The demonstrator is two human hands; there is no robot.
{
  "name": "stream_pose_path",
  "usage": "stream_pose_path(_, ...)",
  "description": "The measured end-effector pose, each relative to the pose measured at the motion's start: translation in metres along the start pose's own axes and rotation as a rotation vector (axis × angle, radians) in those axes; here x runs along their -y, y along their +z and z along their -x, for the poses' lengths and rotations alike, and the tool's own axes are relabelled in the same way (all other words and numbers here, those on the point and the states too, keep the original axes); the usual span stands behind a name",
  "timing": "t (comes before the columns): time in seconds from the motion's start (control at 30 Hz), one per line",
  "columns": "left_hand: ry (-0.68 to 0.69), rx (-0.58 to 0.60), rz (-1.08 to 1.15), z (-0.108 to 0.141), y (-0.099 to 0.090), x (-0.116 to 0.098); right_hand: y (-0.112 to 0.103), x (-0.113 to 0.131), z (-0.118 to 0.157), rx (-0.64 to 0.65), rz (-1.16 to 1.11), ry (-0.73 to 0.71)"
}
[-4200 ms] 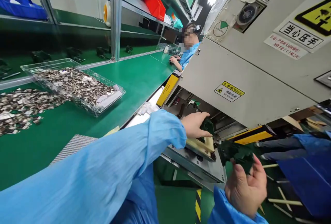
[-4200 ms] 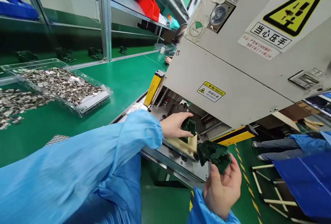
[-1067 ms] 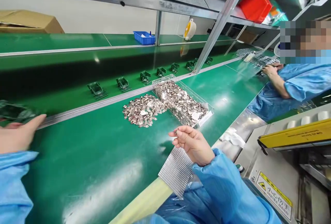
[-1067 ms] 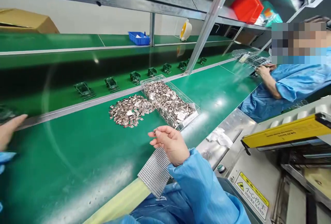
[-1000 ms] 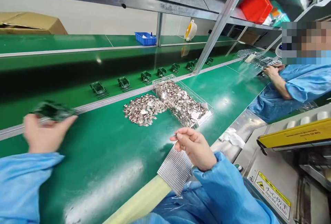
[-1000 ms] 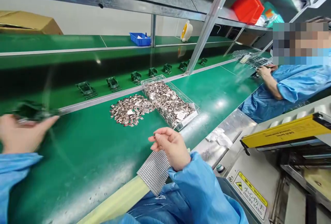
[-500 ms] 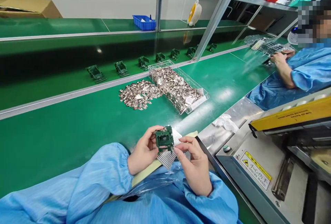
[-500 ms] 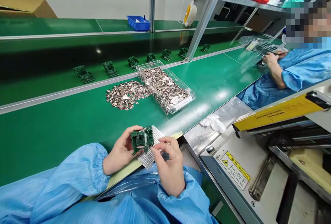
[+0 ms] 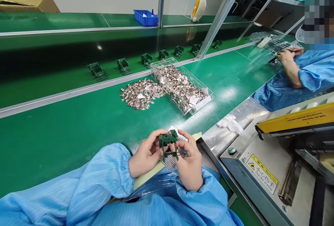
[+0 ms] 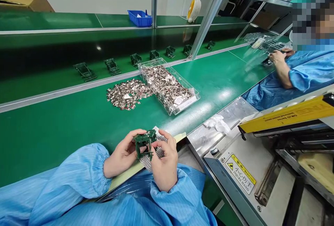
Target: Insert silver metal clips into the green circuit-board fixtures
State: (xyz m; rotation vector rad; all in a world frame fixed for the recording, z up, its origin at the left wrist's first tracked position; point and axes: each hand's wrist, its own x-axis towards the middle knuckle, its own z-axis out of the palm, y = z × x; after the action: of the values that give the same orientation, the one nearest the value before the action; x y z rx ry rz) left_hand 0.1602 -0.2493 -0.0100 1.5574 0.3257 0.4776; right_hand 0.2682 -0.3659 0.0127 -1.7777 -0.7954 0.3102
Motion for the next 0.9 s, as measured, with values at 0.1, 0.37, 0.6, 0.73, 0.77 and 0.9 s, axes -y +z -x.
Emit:
stream_pose_path(0.1,0.010,-0.014,-0.081,0.002,-0.001,0.003,0.002,0.000,0.001,-0.007,0.006,0.014)
stream_pose_path(0.37,-0.013,-0.130,-0.143,0.001,0.003,-0.004,0.009,-0.001,0.007,0.056,-0.282,0.232)
stream_pose_path(0.6,-0.025,-0.134,-0.146,0.004,0.006,-0.011,0.013,0.002,0.005,-0.016,-0.419,0.292)
stream_pose_path(0.73,0.003,-0.141,-0.105,0.006,0.008,-0.016,0.013,0.002,0.011,-0.038,-0.480,0.274)
stream_pose_path(0.77,0.012,-0.141,-0.097,0.006,0.009,-0.017,0.013,0.002,0.013,-0.037,-0.493,0.270)
stream_pose_path(0.9,0.020,-0.133,-0.105,0.006,0.011,-0.021,0.013,0.003,0.018,-0.061,-0.506,0.269)
